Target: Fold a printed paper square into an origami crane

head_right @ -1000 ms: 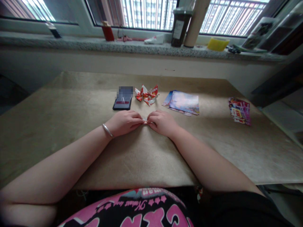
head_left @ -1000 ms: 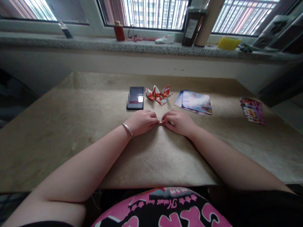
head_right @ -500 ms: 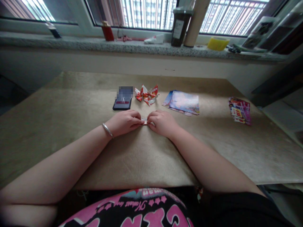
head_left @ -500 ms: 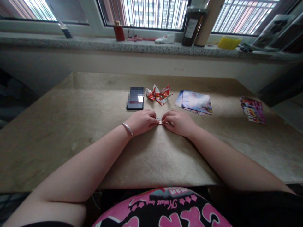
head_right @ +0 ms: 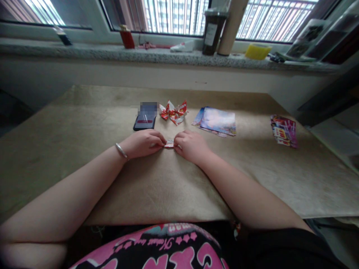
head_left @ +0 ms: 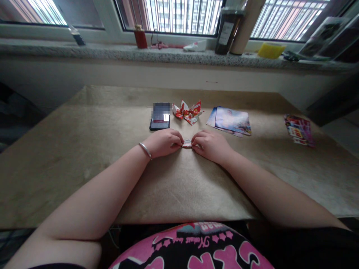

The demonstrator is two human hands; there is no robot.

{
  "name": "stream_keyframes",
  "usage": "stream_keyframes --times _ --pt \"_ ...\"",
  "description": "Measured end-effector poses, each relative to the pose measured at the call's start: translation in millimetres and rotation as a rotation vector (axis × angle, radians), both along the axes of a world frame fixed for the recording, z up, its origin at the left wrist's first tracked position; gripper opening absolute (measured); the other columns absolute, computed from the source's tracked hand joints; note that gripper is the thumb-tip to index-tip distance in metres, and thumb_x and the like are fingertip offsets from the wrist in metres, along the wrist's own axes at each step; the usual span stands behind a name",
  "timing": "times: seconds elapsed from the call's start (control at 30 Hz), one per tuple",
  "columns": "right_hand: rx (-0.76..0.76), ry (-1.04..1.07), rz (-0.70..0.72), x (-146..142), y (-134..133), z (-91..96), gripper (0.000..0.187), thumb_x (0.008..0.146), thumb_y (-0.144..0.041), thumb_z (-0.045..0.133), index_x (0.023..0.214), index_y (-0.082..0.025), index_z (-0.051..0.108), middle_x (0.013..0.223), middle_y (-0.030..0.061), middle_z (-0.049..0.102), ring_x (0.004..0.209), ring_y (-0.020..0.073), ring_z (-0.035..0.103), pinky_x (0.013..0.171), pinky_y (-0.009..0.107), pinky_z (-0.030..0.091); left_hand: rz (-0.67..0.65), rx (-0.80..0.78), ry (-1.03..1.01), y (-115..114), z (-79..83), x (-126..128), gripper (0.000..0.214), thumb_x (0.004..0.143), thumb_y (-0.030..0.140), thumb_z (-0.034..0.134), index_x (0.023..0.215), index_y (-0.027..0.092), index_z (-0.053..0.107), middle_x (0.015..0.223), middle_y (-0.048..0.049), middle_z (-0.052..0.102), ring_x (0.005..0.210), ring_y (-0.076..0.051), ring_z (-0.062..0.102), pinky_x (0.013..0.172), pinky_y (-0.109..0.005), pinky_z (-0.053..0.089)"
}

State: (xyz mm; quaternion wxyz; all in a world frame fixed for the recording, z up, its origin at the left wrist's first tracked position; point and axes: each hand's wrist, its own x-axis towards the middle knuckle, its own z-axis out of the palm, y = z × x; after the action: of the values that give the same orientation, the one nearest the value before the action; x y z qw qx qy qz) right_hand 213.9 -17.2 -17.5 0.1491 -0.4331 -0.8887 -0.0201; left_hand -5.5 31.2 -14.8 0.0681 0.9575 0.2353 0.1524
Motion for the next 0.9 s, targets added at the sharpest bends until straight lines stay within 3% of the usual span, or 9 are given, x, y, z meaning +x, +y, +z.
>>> stream_keyframes --times 0.37,0.57,0.73,0.9 --pt "0.046 -0.028 -0.011 0 0 1.3 0.014 0.083 -0.027 0.055 0.082 -0.02 0.067 0.087 0.0058 0.068 0.083 0.0199 0.057 0.069 0.03 0.039 -0.017 -0.097 -0.054 2 -1.5 1 0.005 0.075 0.017 0.057 0.074 0.015 0.062 0.083 -0.0049 0.064 0.08 -0.014 0.058 0.075 -0.025 0.046" --pt "0.083 -0.057 -0.027 -2 0 -0.5 0.017 0.083 -0.024 0.051 0.081 -0.017 0.067 0.083 0.0085 0.068 0.082 0.0212 0.057 0.069 0.031 0.039 -0.001 -0.14 -0.06 4 -1.2 0 0.009 0.077 0.02 0.058 0.083 0.015 0.063 0.081 -0.0034 0.063 0.077 -0.013 0.056 0.073 -0.025 0.044" --pt "0.026 0.095 -0.099 -1 4 -4.6 0.013 0.077 -0.019 0.054 0.078 -0.018 0.066 0.081 0.0062 0.068 0.078 0.0187 0.059 0.068 0.028 0.04 0.046 -0.181 -0.078 2 -3.1 4 0.015 0.076 0.026 0.063 0.087 0.016 0.063 0.085 -0.0037 0.063 0.083 -0.016 0.056 0.076 -0.028 0.044" --pt "-0.089 0.293 -0.174 0 6 -8.2 0.011 0.073 -0.02 0.057 0.075 -0.018 0.067 0.074 0.0041 0.066 0.065 0.0152 0.057 0.06 0.026 0.04 0.188 -0.268 -0.233 -4 -9.1 12 0.007 0.075 0.021 0.062 0.078 0.014 0.062 0.079 -0.0022 0.061 0.074 -0.013 0.056 0.067 -0.024 0.045"
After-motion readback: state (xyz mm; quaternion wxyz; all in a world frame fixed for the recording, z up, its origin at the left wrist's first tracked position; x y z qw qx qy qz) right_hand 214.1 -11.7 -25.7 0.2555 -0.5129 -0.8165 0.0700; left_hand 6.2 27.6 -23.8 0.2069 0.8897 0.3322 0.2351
